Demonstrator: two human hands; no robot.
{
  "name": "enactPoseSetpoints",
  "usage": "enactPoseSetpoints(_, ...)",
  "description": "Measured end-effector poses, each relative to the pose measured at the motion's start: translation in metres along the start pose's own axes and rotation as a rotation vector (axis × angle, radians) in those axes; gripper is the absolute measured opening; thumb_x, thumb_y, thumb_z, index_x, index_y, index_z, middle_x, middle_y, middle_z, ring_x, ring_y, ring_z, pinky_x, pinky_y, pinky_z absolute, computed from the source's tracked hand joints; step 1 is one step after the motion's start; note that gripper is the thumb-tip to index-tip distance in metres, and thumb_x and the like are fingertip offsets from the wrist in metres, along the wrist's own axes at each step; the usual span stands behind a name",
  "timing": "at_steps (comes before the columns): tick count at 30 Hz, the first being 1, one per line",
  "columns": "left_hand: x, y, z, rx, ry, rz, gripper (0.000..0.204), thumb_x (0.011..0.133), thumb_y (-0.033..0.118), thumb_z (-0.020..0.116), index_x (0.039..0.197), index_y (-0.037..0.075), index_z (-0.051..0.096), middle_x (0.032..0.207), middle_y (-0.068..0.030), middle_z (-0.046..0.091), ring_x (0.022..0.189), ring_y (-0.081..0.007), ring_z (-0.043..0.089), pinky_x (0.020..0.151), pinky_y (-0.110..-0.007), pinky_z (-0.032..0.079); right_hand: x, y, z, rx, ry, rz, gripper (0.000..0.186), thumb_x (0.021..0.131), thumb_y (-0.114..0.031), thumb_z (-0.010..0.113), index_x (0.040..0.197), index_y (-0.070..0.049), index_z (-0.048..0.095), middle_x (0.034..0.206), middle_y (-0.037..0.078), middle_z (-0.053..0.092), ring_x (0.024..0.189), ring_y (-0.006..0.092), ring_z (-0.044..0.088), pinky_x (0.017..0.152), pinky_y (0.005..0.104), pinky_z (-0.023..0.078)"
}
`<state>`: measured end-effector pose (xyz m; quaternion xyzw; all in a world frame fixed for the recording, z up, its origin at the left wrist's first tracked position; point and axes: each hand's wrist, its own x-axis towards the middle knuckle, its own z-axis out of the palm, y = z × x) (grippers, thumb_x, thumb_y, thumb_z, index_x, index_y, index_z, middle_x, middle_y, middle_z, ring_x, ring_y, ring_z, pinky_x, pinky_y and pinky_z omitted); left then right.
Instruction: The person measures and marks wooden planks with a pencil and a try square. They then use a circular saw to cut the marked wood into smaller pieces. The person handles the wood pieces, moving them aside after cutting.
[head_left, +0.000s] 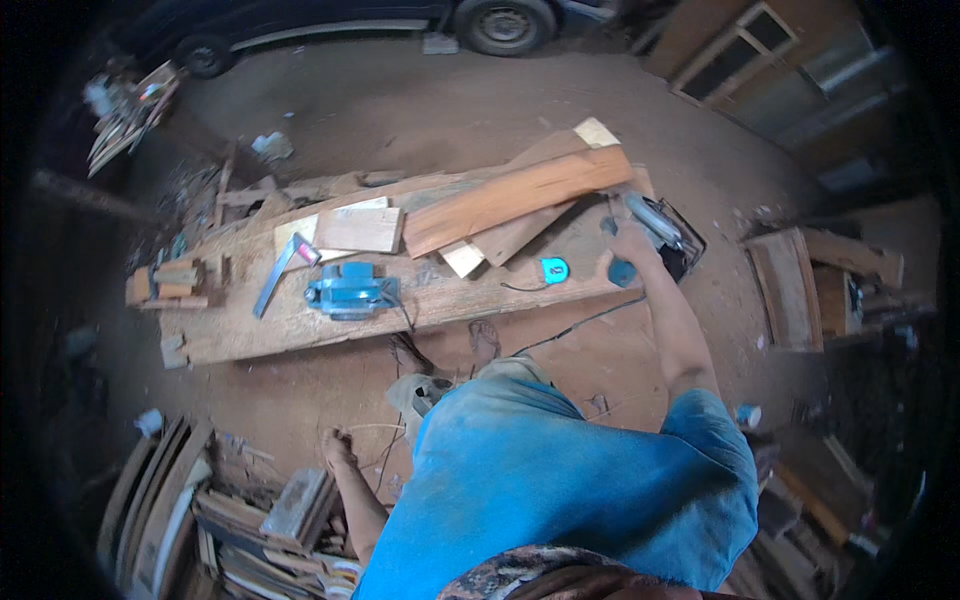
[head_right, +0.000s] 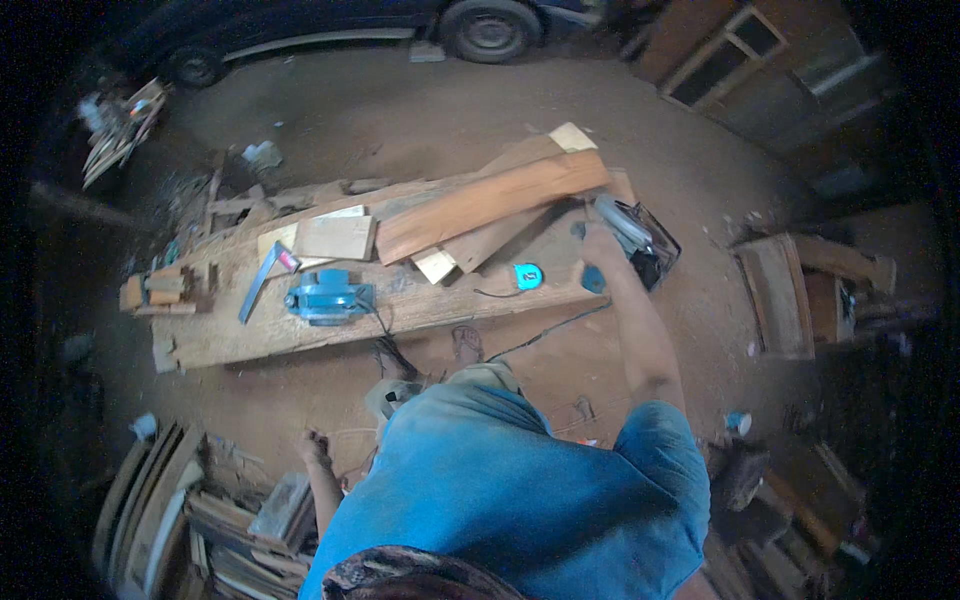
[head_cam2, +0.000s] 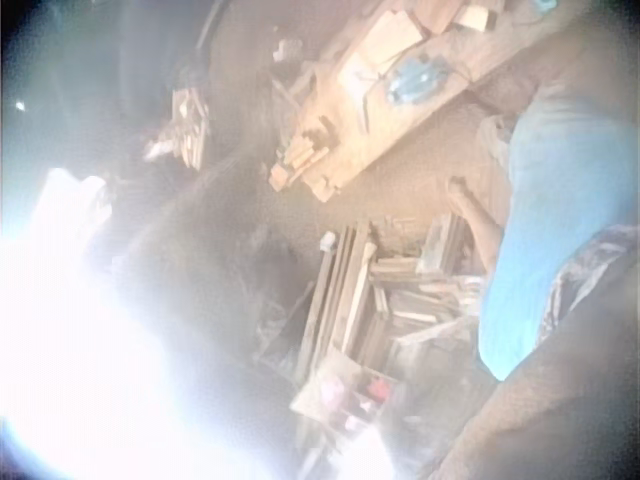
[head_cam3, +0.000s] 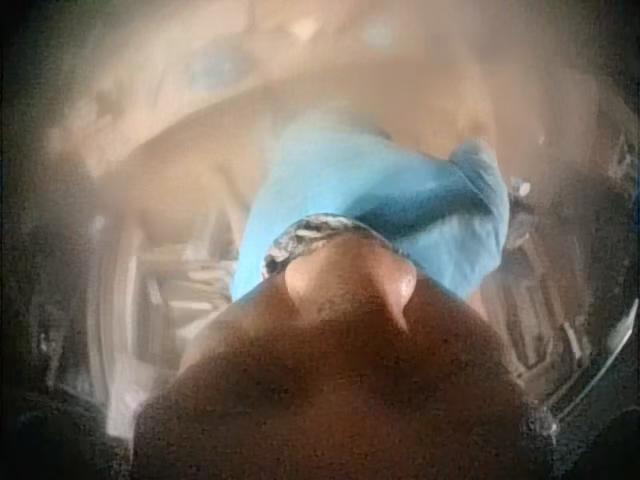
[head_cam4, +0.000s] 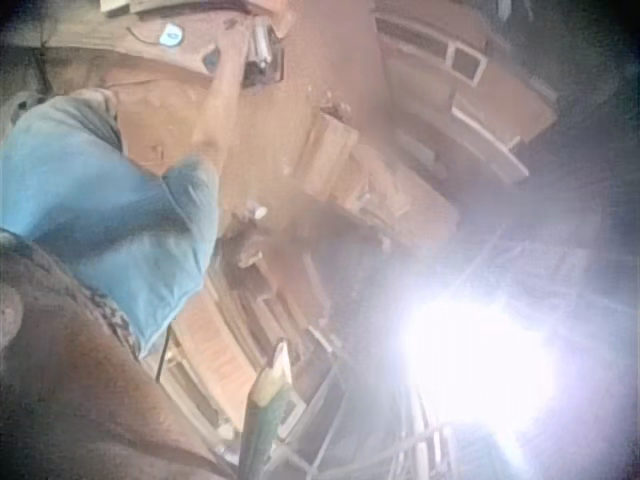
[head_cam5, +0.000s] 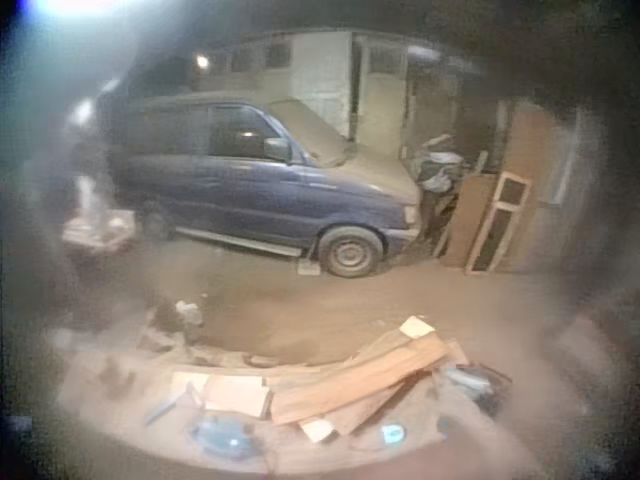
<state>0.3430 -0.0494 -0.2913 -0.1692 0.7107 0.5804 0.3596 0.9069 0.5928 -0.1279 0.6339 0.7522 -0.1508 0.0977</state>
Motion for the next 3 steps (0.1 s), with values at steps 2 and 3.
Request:
enactPoseSetpoints(2,-0.039,-0.062,-0.042,0.101,-0.071,0.000,0.040,0.102,0.037,0.059,0.068,0.016,0.060,0.067,-0.0068,0.062,0.059,-0.0236,0.059,0.065,-0.035,0.051,0.042,-0.031,0.040,-0.083,-0.134,-0.024,0.075,0.088,-0.038,0.068,0.152,-0.007,0.046,0.131,0.028,0.065,0.127,0.0468,0.058,0.114,0.0461,0.041)
enactPoseSetpoints(3,-0.052,-0.073,-0.050,0.067,-0.025,0.015,0.040,0.102,0.037,0.059,0.068,0.016,0.060,0.067,-0.0068,0.062,0.059,-0.0236,0.059,0.065,-0.035,0.051,0.063,-0.052,0.044,-0.086,-0.136,-0.083,0.075,0.088,-0.038,0.068,0.152,-0.007,0.046,0.131,0.028,0.065,0.127,0.0468,0.058,0.114,0.0461,0.041)
